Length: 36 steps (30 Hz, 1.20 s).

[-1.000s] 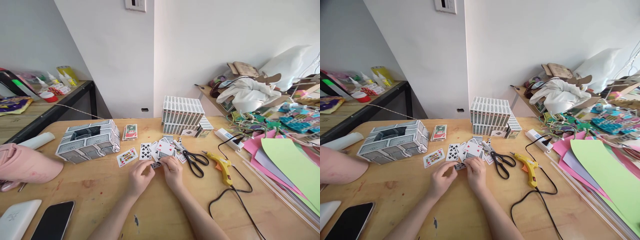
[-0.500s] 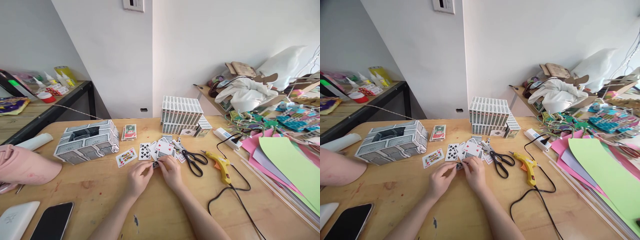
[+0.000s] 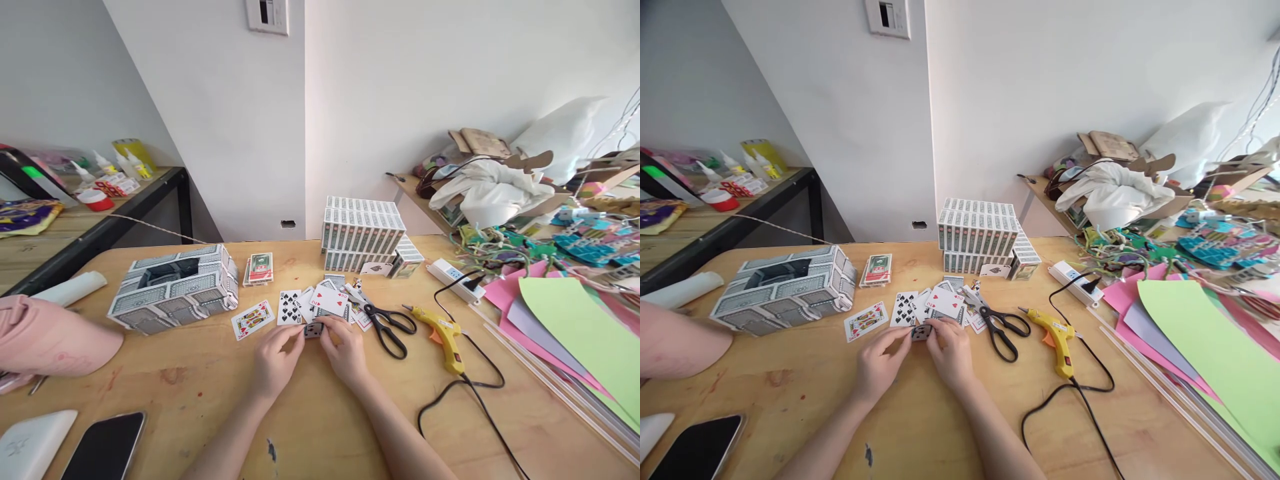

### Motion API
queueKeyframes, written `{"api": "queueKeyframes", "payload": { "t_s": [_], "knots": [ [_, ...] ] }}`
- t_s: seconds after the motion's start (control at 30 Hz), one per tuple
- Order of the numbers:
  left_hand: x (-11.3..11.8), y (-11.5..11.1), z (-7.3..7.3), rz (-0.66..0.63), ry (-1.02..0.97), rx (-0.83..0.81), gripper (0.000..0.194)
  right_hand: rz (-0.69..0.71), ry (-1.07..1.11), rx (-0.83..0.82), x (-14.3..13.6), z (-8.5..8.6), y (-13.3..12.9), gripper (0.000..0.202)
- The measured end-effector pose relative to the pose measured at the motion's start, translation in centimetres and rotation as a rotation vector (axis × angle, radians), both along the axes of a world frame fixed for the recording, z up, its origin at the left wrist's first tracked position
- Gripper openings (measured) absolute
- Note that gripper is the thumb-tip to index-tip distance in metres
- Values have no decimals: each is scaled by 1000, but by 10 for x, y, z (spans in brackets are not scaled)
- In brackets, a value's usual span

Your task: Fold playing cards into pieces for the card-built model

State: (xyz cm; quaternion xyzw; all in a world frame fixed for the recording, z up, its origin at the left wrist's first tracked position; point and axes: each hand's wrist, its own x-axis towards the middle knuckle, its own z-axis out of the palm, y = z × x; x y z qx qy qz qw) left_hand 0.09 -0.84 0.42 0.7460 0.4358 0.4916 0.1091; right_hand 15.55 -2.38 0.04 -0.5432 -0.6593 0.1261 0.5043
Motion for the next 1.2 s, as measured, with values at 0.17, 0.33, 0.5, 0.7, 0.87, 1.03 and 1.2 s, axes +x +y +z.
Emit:
{"api": "queueKeyframes", "payload": {
  "t_s": [0.17,0.33,0.5,0.7,0.87,1.03,1.2],
  "knots": [
    [0,0,2,15,-9,-18,13,6,80,-67,-1,-4,-2,33],
    [0,-2,5,-9,-90,-122,15,85,290,-100,0,-5,-2,33],
    [1,-3,5,16,-260,-334,16,127,540,-205,-1,-6,1,16],
    [4,-5,9,-79,-438,-600,24,81,686,-294,-1,-9,6,18],
    [2,-6,13,-280,-561,-755,39,21,740,-298,2,-4,8,21],
    [1,-2,12,-372,-523,-810,38,57,757,-300,1,-2,7,22],
    [2,1,12,-359,-563,-856,35,125,762,-345,0,-5,5,23]
  ]
}}
